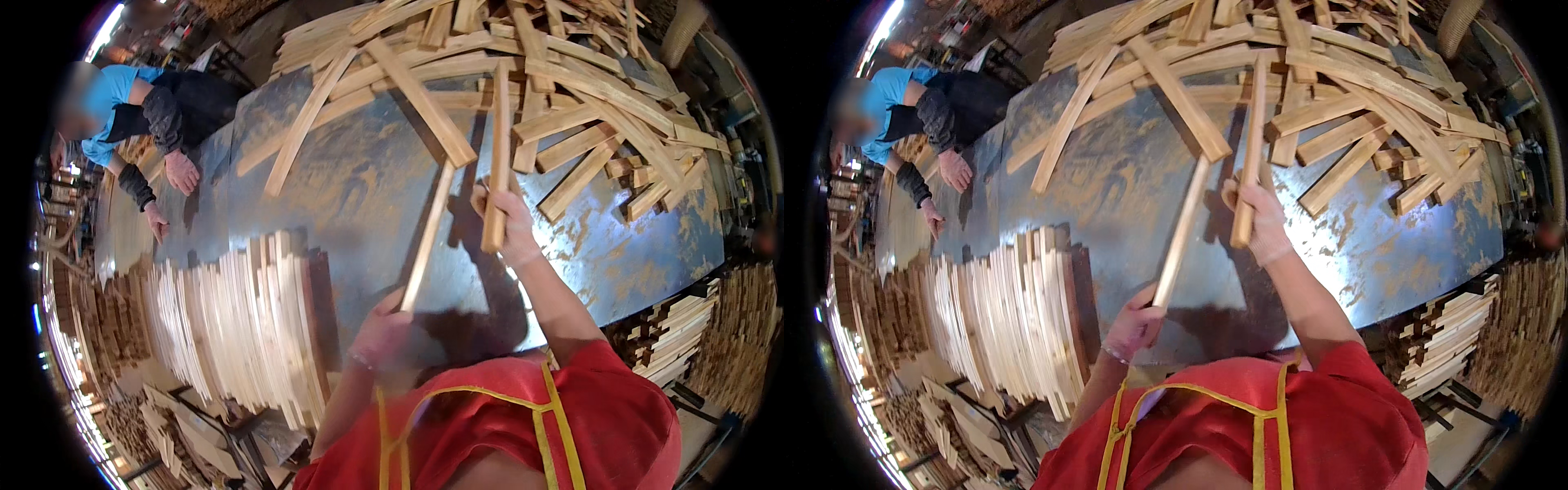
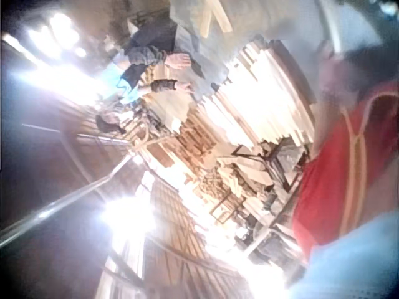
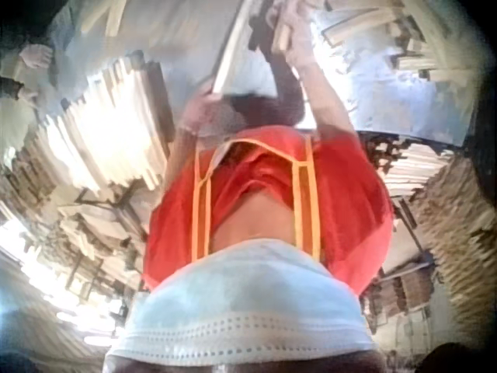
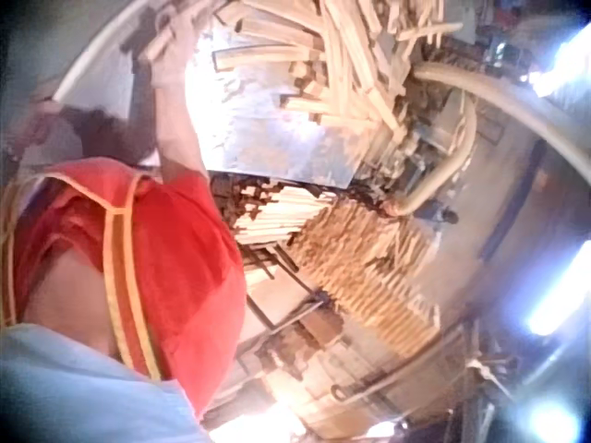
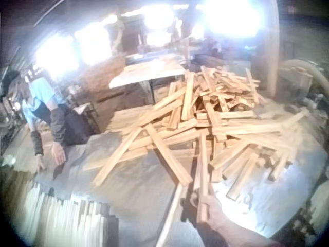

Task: The person sorts wooden planks on a metal workbench in a workshop. They pick up individual planks from a disorganized pile and place them into a neat, aligned stack. The person handles the wood by hand, organizing the pieces one by one.

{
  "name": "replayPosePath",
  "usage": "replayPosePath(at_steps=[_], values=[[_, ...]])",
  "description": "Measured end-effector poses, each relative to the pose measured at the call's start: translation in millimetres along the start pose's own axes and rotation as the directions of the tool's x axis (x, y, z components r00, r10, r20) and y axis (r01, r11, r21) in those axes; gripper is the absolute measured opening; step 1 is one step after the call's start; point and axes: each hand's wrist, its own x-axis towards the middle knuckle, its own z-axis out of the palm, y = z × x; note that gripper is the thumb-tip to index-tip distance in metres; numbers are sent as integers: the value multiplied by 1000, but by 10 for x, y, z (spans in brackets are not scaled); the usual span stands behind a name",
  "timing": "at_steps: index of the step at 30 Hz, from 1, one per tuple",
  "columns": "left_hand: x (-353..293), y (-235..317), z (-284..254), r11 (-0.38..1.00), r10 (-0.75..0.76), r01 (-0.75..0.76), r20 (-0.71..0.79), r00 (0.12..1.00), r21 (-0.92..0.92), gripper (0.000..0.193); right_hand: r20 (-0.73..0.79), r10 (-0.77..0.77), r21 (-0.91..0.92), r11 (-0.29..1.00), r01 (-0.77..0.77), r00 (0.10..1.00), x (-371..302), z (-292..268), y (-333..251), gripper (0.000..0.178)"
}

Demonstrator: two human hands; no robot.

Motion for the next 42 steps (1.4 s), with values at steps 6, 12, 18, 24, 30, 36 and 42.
replayPosePath(at_steps=[6,12,18,24,30,36,42], values=[[-1191,-582,-159,687,-19,172,220,975,-706,66,120,417,-379,858,-346,901,-1679,-104,802,80],[-1431,-802,-94,992,63,-35,-244,968,118,66,-151,747,-975,-220,27,647,-2609,466,1634,76],[-1062,-1156,-317,828,220,212,-648,729,520,52,-124,954,-919,-215,332,274,-2320,833,1911,55],[-1531,-1511,-654,575,371,473,-728,576,667,60,187,714,-978,197,62,674,-1704,519,1053,62],[-1401,-1275,-766,176,828,493,-399,394,852,71,248,135,-968,81,238,959,-334,-180,-524,71],[-63,256,-408,391,713,-5,-299,634,920,82,212,-573,-842,-519,-151,792,949,-643,-2072,75],[1838,1376,-83,491,633,99,-433,642,865,63,11,-530,-894,-385,-229,848,1192,-1041,-1788,93]])
